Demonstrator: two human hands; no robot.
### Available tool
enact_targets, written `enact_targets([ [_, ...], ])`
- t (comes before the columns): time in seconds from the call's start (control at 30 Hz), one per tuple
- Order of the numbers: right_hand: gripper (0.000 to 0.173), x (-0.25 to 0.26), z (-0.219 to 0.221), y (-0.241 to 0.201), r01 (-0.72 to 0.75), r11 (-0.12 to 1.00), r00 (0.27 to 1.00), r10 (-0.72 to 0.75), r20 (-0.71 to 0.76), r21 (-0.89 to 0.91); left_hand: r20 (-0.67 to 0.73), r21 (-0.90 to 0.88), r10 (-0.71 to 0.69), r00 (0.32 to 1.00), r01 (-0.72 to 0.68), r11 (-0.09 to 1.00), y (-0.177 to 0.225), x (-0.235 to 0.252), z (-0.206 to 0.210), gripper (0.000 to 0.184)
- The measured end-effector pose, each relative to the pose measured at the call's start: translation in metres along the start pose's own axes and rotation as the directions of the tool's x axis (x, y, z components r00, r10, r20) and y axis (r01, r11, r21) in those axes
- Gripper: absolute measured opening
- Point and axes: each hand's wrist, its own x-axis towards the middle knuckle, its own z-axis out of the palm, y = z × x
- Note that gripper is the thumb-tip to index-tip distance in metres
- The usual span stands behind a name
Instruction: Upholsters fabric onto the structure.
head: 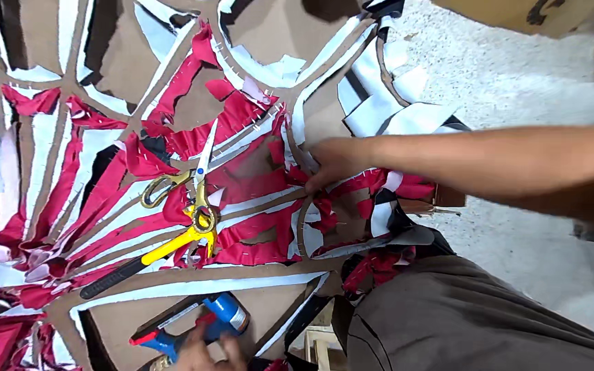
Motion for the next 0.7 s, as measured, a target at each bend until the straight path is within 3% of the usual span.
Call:
enact_targets([
  [0.07, 0.028, -0.046, -0.006, 0.009, 0.041, 0.999, 0.942, -0.041, -0.334, -0.008, 0.068, -0.242, -0.063, 0.996, 0.078, 0.967, 0.058, -0.005, 0.008, 0.051],
  [0.13, 0.026, -0.101, -0.006, 0.029, 0.051, 0.975, 0.817, 0.085, -0.571, 0.218, 0.186, -0.485, -0.22, 0.958, 0.284, 0.827, 0.112, -0.001, 0.025, 0.06],
  [0.2, 0.025, -0.145, 0.009, 0.066, 0.075, 0.912, 0.679, 0.25, -0.69, 0.404, 0.332, -0.663, -0.369, 0.868, 0.493, 0.564, 0.146, 0.012, 0.041, 0.054],
  [0.23, 0.026, -0.16, 0.023, 0.086, 0.059, 0.89, 0.647, 0.311, -0.696, 0.452, 0.411, -0.747, -0.407, 0.815, 0.558, 0.362, 0.154, 0.018, 0.047, 0.044],
  [0.3, 0.027, -0.178, 0.056, 0.111, 0.001, 0.862, 0.67, 0.376, -0.64, 0.507, 0.568, -0.811, -0.34, 0.75, 0.58, -0.076, 0.16, 0.022, 0.058, 0.032],
  [0.33, 0.026, -0.18, 0.072, 0.116, -0.022, 0.852, 0.706, 0.384, -0.595, 0.524, 0.608, -0.793, -0.25, 0.754, 0.565, -0.228, 0.159, 0.021, 0.064, 0.031],
  [0.4, 0.026, -0.169, 0.1, 0.115, -0.015, 0.841, 0.782, 0.347, -0.518, 0.541, 0.571, -0.777, -0.133, 0.81, 0.481, -0.407, 0.16, 0.022, 0.076, 0.033],
  [0.47, 0.023, -0.15, 0.123, 0.109, 0.044, 0.82, 0.814, 0.302, -0.497, 0.571, 0.51, -0.78, -0.159, 0.845, 0.377, -0.499, 0.164, 0.021, 0.081, 0.033],
  [0.6, 0.018, -0.132, 0.125, 0.09, 0.188, 0.714, 0.872, 0.194, -0.449, 0.674, 0.501, -0.787, -0.214, 0.839, 0.338, -0.516, 0.173, 0.019, 0.068, 0.035],
  [0.7, 0.028, -0.135, 0.114, 0.065, 0.229, 0.801, 0.907, 0.03, -0.42, 0.553, 0.55, -0.771, -0.235, 0.801, 0.38, -0.511, 0.176, 0.012, 0.04, 0.034],
])
